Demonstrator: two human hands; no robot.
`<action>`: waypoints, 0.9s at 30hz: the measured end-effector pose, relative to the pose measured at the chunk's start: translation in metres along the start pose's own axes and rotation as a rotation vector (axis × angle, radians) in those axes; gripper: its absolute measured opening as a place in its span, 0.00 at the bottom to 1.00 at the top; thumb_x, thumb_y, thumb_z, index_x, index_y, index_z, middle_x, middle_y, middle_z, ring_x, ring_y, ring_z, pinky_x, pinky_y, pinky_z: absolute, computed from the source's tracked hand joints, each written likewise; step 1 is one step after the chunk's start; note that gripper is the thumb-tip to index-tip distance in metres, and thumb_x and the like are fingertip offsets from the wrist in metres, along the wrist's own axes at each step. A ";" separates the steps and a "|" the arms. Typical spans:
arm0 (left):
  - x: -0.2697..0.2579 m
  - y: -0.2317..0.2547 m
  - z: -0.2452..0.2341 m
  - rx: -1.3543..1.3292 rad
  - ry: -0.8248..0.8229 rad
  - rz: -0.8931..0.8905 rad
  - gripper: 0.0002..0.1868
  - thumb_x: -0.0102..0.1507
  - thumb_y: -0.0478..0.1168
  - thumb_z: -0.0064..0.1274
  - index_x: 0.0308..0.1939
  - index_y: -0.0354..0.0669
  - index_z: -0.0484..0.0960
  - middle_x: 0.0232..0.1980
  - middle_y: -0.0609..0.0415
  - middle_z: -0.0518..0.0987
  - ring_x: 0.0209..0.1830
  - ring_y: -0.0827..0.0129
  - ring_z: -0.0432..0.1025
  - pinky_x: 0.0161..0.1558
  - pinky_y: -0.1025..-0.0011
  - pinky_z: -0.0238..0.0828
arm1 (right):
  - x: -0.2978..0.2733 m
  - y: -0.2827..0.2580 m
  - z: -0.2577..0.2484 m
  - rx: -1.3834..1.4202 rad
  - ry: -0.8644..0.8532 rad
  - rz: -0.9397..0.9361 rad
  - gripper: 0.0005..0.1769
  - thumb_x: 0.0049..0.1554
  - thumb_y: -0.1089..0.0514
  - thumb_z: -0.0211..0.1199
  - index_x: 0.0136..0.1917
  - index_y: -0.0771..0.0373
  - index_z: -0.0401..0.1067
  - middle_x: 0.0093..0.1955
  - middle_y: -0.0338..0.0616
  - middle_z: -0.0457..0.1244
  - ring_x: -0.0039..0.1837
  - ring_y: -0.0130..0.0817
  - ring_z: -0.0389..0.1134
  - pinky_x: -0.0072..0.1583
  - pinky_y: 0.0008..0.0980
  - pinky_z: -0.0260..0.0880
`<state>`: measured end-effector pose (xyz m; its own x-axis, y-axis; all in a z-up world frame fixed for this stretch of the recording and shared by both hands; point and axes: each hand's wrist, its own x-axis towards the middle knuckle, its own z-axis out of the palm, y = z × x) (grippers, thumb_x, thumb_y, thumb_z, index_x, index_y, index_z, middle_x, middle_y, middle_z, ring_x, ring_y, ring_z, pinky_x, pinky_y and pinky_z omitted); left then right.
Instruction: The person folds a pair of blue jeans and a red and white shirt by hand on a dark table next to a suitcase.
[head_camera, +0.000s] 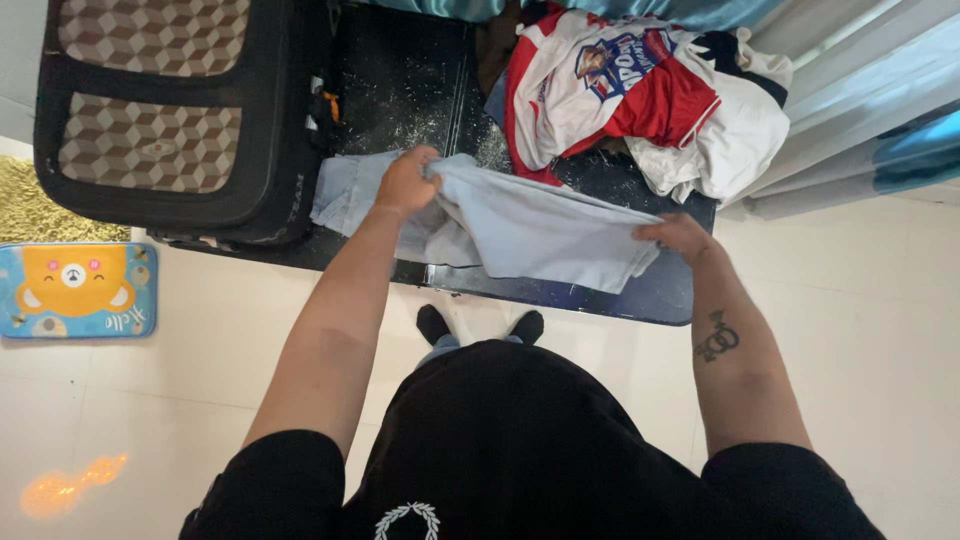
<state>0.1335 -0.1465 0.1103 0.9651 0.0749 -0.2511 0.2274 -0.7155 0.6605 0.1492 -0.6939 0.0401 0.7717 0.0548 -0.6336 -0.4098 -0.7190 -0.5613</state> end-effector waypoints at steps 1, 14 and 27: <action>0.000 -0.007 0.006 -0.097 0.078 0.055 0.27 0.58 0.43 0.61 0.62 0.46 0.77 0.62 0.43 0.79 0.60 0.51 0.74 0.61 0.62 0.71 | -0.007 0.004 0.003 0.280 0.078 0.018 0.35 0.42 0.48 0.76 0.61 0.67 0.76 0.55 0.49 0.69 0.54 0.40 0.67 0.54 0.44 0.67; -0.049 -0.116 0.030 0.423 -0.227 -0.391 0.50 0.61 0.53 0.54 0.82 0.56 0.45 0.86 0.51 0.38 0.85 0.53 0.34 0.76 0.40 0.37 | -0.033 0.032 0.085 0.138 0.332 0.221 0.30 0.53 0.46 0.73 0.51 0.78 0.73 0.48 0.55 0.72 0.49 0.43 0.74 0.50 0.36 0.73; -0.067 -0.122 0.021 0.559 -0.298 -0.468 0.54 0.62 0.46 0.50 0.82 0.55 0.29 0.86 0.55 0.30 0.86 0.61 0.28 0.78 0.42 0.29 | -0.056 0.078 0.033 0.053 0.807 0.324 0.20 0.55 0.56 0.64 0.54 0.75 0.71 0.56 0.68 0.66 0.59 0.63 0.68 0.60 0.50 0.67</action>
<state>0.0381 -0.0793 0.0315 0.6915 0.3215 -0.6468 0.4256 -0.9049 0.0052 0.0580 -0.7300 0.0146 0.7137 -0.6692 -0.2069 -0.6756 -0.5796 -0.4556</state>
